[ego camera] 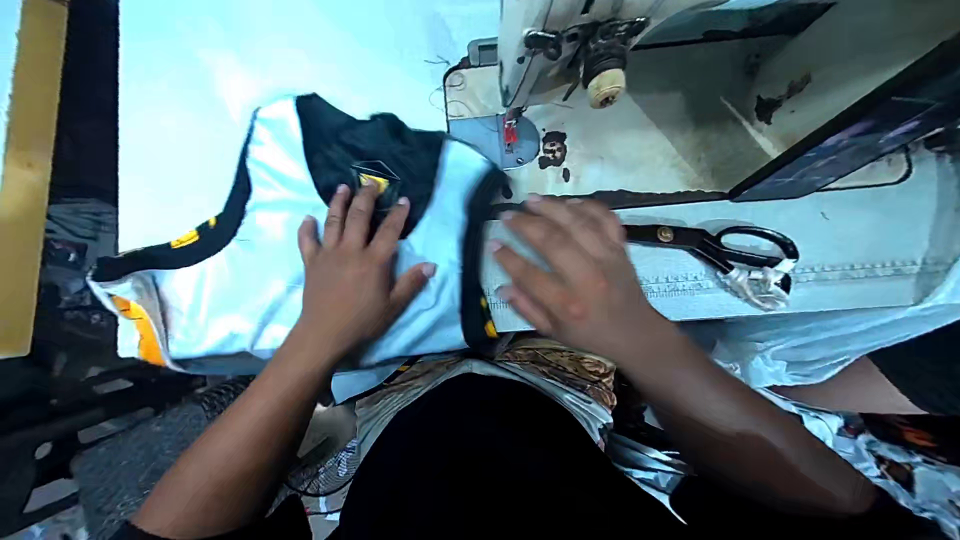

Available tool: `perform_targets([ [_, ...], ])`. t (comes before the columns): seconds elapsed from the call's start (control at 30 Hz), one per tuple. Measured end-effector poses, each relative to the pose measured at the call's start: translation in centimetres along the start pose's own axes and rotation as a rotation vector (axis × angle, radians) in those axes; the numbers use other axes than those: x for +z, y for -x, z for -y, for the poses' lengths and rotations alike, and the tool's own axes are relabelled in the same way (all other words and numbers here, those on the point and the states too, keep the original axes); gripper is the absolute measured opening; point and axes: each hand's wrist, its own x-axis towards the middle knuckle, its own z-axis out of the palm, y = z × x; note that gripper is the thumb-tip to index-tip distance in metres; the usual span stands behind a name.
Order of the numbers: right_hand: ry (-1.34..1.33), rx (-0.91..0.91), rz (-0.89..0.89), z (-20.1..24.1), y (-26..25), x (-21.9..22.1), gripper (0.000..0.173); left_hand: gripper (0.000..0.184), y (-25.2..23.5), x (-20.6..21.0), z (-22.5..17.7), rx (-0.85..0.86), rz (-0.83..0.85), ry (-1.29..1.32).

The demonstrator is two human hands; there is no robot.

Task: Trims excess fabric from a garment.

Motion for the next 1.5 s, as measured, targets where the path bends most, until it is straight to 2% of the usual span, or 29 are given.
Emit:
perform_targets([
  [0.07,-0.034,-0.053,0.16,2.4,-1.6,1.1,0.054,0.071,0.6,0.3,-0.5,0.032,-0.155,0.021],
  [0.13,-0.058,-0.044,0.321,3.2,-1.9,2.0,0.064,0.069,0.8,0.2,-0.1,0.061,-0.234,0.039],
  [0.23,-0.159,-0.002,0.279,2.5,-0.4,0.4,0.058,0.076,0.2,-0.4,0.5,0.097,-0.087,0.022],
  [0.3,-0.11,0.114,0.201,1.1,2.0,-2.7,0.049,0.075,-0.3,-0.6,0.5,0.072,-0.011,-0.007],
  [0.33,-0.025,0.207,0.18,0.0,3.7,-4.5,0.048,0.07,-0.6,-0.8,0.5,0.069,-0.044,-0.006],
  [0.43,0.163,0.524,0.26,-3.5,9.1,-9.0,0.045,0.062,-1.9,-0.8,0.7,0.149,-0.13,0.065],
  [0.5,0.183,0.622,0.309,-5.2,11.8,-10.2,0.042,0.064,-2.5,0.0,0.9,0.205,-0.071,0.049],
  [0.6,0.1,0.569,0.294,-6.7,13.9,-10.8,0.041,0.067,-2.2,0.4,0.5,0.263,-0.004,0.005],
  [0.73,-0.047,0.479,0.412,-7.9,13.1,-10.9,0.056,0.062,-0.3,0.7,0.3,0.39,-0.057,0.046],
  [0.8,-0.171,0.504,0.45,-7.6,11.6,-10.9,0.065,0.062,0.3,0.8,0.3,0.422,-0.074,0.052],
  [0.87,-0.499,0.663,0.471,-7.1,10.4,-11.2,0.08,0.061,0.9,0.6,0.3,0.44,-0.056,0.051],
  [0.9,-0.758,0.736,0.433,-6.9,10.6,-10.9,0.081,0.061,1.1,0.5,0.3,0.449,-0.05,0.054],
  [0.97,-1.185,0.745,0.383,-6.0,10.8,-9.9,0.068,0.06,1.6,0.4,0.3,0.475,-0.056,0.089],
  [1.03,-1.377,0.713,0.429,-4.8,10.4,-9.1,0.057,0.059,1.9,0.5,0.5,0.501,-0.073,0.126],
  [1.27,-1.357,0.629,0.512,-4.1,7.7,-7.2,0.044,0.055,2.0,0.6,1.0,0.523,-0.082,0.172],
  [1.5,-1.141,0.482,0.51,-4.5,6.4,-6.5,0.05,0.053,2.0,0.7,1.0,0.506,-0.088,0.195],
])
